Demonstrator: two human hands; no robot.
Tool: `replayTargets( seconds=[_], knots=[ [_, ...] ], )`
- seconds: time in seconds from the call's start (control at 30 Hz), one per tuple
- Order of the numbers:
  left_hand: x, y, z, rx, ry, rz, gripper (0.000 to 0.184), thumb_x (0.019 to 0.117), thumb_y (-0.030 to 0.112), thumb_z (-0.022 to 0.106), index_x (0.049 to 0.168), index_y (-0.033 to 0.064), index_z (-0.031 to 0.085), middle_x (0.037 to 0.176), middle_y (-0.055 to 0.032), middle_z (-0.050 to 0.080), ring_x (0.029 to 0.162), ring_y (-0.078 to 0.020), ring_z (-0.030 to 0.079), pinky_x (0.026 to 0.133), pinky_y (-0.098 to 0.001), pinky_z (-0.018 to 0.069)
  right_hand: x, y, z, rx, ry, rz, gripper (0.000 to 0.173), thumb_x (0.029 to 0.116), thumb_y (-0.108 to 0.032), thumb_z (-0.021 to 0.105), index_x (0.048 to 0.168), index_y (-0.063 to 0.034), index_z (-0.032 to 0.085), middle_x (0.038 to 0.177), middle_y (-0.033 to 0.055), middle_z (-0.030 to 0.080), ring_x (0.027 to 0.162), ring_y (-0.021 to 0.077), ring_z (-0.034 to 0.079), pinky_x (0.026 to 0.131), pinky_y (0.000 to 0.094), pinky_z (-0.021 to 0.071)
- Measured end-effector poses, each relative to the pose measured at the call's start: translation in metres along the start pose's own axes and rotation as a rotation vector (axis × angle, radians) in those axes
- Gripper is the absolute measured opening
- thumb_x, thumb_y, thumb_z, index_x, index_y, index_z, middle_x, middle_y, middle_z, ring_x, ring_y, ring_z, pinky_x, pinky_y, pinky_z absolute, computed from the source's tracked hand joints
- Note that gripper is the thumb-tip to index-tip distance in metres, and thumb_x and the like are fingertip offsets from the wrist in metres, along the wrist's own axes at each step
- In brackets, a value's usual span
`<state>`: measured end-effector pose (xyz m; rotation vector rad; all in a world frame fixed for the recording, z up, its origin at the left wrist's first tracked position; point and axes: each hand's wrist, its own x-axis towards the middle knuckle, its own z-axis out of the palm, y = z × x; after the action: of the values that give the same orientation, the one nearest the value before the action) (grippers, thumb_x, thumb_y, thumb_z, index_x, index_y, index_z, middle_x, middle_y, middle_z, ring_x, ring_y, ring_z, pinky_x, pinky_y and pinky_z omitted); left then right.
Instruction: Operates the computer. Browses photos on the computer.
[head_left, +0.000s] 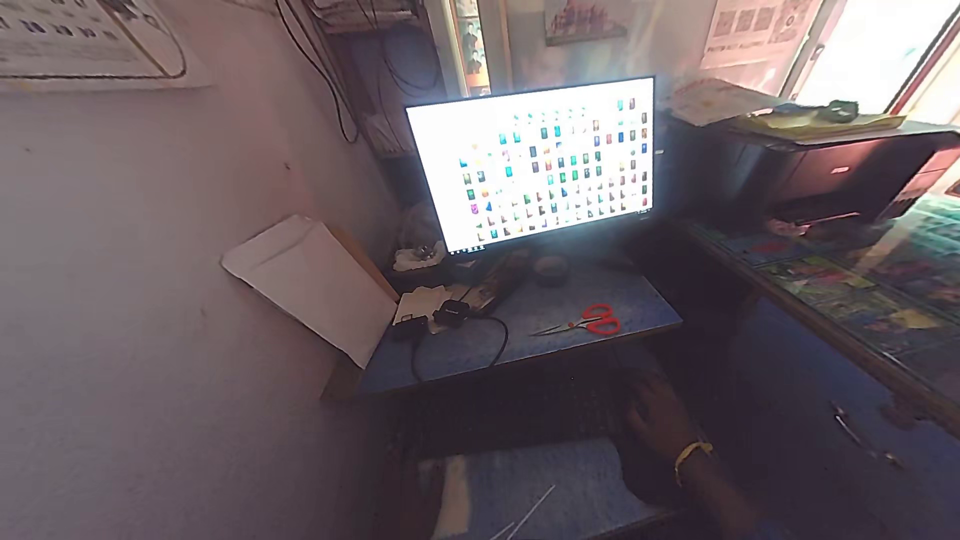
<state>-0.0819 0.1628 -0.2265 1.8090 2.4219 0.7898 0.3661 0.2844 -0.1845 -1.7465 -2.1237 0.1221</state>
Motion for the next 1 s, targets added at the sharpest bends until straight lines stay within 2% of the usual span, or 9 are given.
replayTargets(
  seconds=[0.07, 0.17, 0.3, 0.7, 1.0],
  knots=[
    [0.001, 0.006, -0.005, -0.002, -0.012, -0.018, 0.064, 0.0994, 0.045, 0.054, 0.146, 0.0007, 0.052, 0.162, -0.0260, 0.034, 0.151, -0.0450, 0.031, 0.121, -0.0567, 0.0305, 0.000, 0.001, 0.001, -0.005, 0.012, -0.006, 0.051, 0.0937, -0.034, 0.055, 0.140, -0.0120, 0.063, 0.151, 0.0128, 0.054, 0.141, 0.0336, 0.048, 0.117, 0.0505, 0.0394],
    [0.003, 0.021, -0.017, 0.025, -0.057, -0.049, 0.071, 0.0996, 0.053, 0.044, 0.149, 0.0020, 0.050, 0.159, -0.0273, 0.037, 0.149, -0.0453, 0.034, 0.121, -0.0564, 0.0309, 0.000, 0.001, 0.001, -0.009, 0.001, 0.000, 0.053, 0.0942, -0.036, 0.055, 0.140, -0.0107, 0.062, 0.150, 0.0148, 0.054, 0.140, 0.0360, 0.049, 0.116, 0.0521, 0.0397],
    [0.002, 0.005, -0.005, 0.008, -0.013, -0.017, 0.066, 0.0994, 0.047, 0.054, 0.148, 0.0025, 0.051, 0.163, -0.0241, 0.034, 0.151, -0.0435, 0.030, 0.122, -0.0559, 0.0288, 0.001, 0.002, 0.003, -0.006, 0.008, 0.007, 0.052, 0.0937, -0.036, 0.056, 0.140, -0.0117, 0.063, 0.150, 0.0141, 0.054, 0.140, 0.0353, 0.049, 0.116, 0.0519, 0.0401],
    [-0.001, 0.002, -0.002, 0.035, -0.017, -0.008, 0.068, 0.1007, 0.049, 0.051, 0.148, 0.0013, 0.050, 0.164, -0.0235, 0.032, 0.152, -0.0416, 0.030, 0.123, -0.0552, 0.0282, -0.001, 0.001, 0.001, -0.014, -0.004, 0.002, 0.052, 0.0948, -0.035, 0.054, 0.141, -0.0122, 0.062, 0.151, 0.0116, 0.054, 0.141, 0.0330, 0.049, 0.116, 0.0506, 0.0397],
    [-0.003, 0.004, -0.003, 0.027, -0.007, -0.007, 0.065, 0.1013, 0.047, 0.050, 0.146, 0.0003, 0.052, 0.162, -0.0249, 0.033, 0.152, -0.0440, 0.030, 0.122, -0.0560, 0.0288, -0.001, 0.002, 0.003, -0.018, -0.009, 0.004, 0.052, 0.0945, -0.035, 0.055, 0.140, -0.0110, 0.062, 0.151, 0.0124, 0.054, 0.141, 0.0340, 0.049, 0.116, 0.0507, 0.0394]
  ],
)
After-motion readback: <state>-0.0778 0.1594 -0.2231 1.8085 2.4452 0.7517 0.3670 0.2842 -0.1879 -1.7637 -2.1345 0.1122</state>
